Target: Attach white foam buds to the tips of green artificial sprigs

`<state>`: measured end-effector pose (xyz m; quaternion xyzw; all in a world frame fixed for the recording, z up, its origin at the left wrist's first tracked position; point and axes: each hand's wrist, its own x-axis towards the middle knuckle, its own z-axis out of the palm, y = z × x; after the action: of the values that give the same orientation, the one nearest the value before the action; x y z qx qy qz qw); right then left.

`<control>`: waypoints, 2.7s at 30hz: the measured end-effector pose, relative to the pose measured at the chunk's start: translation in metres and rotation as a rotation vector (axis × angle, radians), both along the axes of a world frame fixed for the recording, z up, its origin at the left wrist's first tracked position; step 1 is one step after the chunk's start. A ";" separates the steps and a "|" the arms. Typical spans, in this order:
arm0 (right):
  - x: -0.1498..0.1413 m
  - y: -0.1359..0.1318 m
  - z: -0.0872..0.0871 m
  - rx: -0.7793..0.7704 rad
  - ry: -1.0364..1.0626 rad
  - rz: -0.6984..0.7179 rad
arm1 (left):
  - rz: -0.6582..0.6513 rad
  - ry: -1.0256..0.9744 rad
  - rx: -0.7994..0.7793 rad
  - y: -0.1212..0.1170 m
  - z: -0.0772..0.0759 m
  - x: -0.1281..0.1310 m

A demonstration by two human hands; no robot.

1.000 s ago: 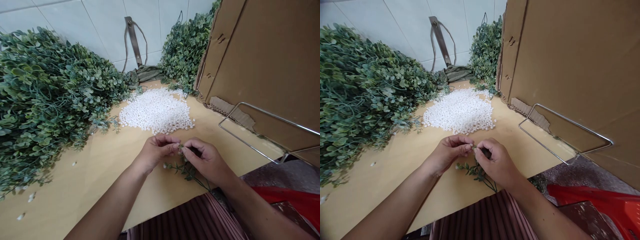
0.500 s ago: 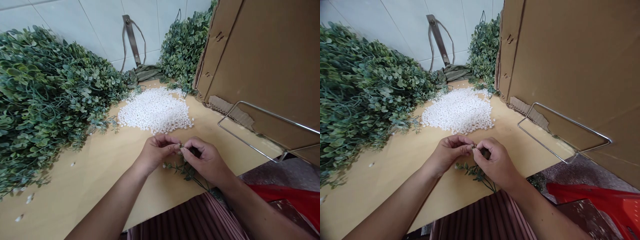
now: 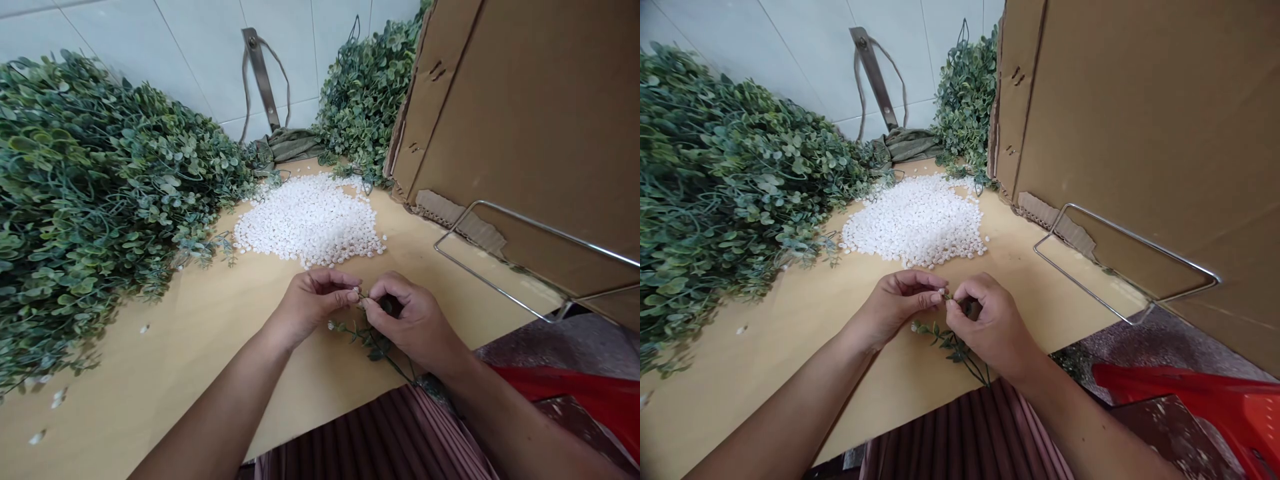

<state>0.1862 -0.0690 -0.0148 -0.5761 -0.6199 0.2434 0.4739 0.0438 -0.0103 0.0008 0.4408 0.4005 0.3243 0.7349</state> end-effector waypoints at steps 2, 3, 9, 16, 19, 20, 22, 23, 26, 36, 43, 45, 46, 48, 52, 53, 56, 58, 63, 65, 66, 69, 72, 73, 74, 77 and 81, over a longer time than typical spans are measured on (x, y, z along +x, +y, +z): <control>0.000 0.000 0.000 0.011 -0.006 -0.002 | -0.003 0.011 -0.004 0.001 -0.001 0.000; 0.000 0.000 0.000 0.016 -0.008 -0.002 | -0.007 0.014 -0.007 0.001 -0.001 0.000; 0.000 0.001 0.000 0.030 0.001 0.006 | -0.029 0.022 -0.009 0.002 -0.001 0.000; 0.000 0.000 0.000 0.020 -0.007 0.019 | -0.033 0.051 -0.032 0.002 0.001 0.001; 0.000 -0.001 0.000 0.029 -0.010 0.021 | -0.030 0.060 -0.042 0.002 0.002 0.002; 0.000 -0.001 0.000 0.031 -0.018 0.025 | -0.031 0.055 -0.044 0.002 0.001 0.002; 0.000 -0.001 0.000 0.036 -0.035 0.033 | -0.034 0.041 -0.039 0.002 0.001 0.002; 0.000 -0.001 0.000 0.038 -0.043 0.035 | -0.036 0.037 -0.034 0.002 0.001 0.002; 0.001 -0.001 -0.001 0.039 -0.060 0.033 | -0.042 0.043 -0.012 0.002 -0.001 0.002; 0.002 -0.001 -0.001 0.014 -0.077 0.044 | -0.048 0.072 0.017 0.003 -0.001 0.003; 0.003 -0.002 -0.001 -0.019 -0.046 0.049 | -0.027 0.115 0.036 0.003 0.000 0.002; 0.003 -0.002 -0.001 -0.016 -0.052 0.052 | -0.036 0.109 0.041 0.003 0.001 0.002; 0.002 -0.002 -0.001 -0.014 -0.055 0.055 | -0.041 0.105 0.039 0.003 0.001 0.002; 0.002 -0.002 -0.001 -0.015 -0.059 0.061 | -0.048 0.099 0.033 0.003 0.001 0.003; 0.002 -0.002 -0.001 -0.013 -0.046 0.060 | -0.053 0.087 0.036 0.003 0.001 0.003; 0.002 -0.002 -0.001 -0.014 -0.041 0.059 | -0.057 0.084 0.037 0.003 0.001 0.003; 0.002 -0.002 -0.001 -0.019 -0.031 0.059 | -0.059 0.086 0.039 0.003 0.001 0.003; 0.003 -0.002 -0.001 -0.023 -0.033 0.061 | -0.049 0.096 0.041 0.003 0.000 0.003; 0.003 -0.001 -0.001 -0.028 -0.029 0.057 | -0.042 0.110 0.058 0.003 0.001 0.005; 0.003 -0.001 -0.002 -0.025 -0.020 0.053 | -0.040 0.109 0.069 0.003 0.001 0.005; 0.003 -0.001 -0.002 -0.024 -0.014 0.051 | -0.040 0.109 0.074 0.003 0.001 0.005; 0.003 -0.001 -0.003 -0.030 0.010 0.051 | -0.032 0.106 0.071 0.003 0.001 0.005; 0.003 0.000 -0.003 -0.057 0.049 0.056 | -0.020 0.098 0.031 0.003 0.001 0.003; 0.003 0.000 -0.004 -0.067 0.063 0.058 | -0.025 0.096 0.019 0.003 0.001 0.002; 0.003 0.000 -0.004 -0.074 0.076 0.060 | -0.038 0.095 0.009 0.003 0.002 0.001; 0.003 -0.001 -0.004 -0.076 0.089 0.056 | -0.079 0.104 0.005 0.003 0.003 -0.002; 0.003 -0.001 -0.004 -0.064 0.070 0.041 | -0.068 0.128 0.027 0.003 0.003 -0.003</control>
<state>0.1889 -0.0700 -0.0187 -0.5691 -0.6067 0.2928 0.4716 0.0410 -0.0077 0.0035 0.4840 0.4268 0.2758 0.7124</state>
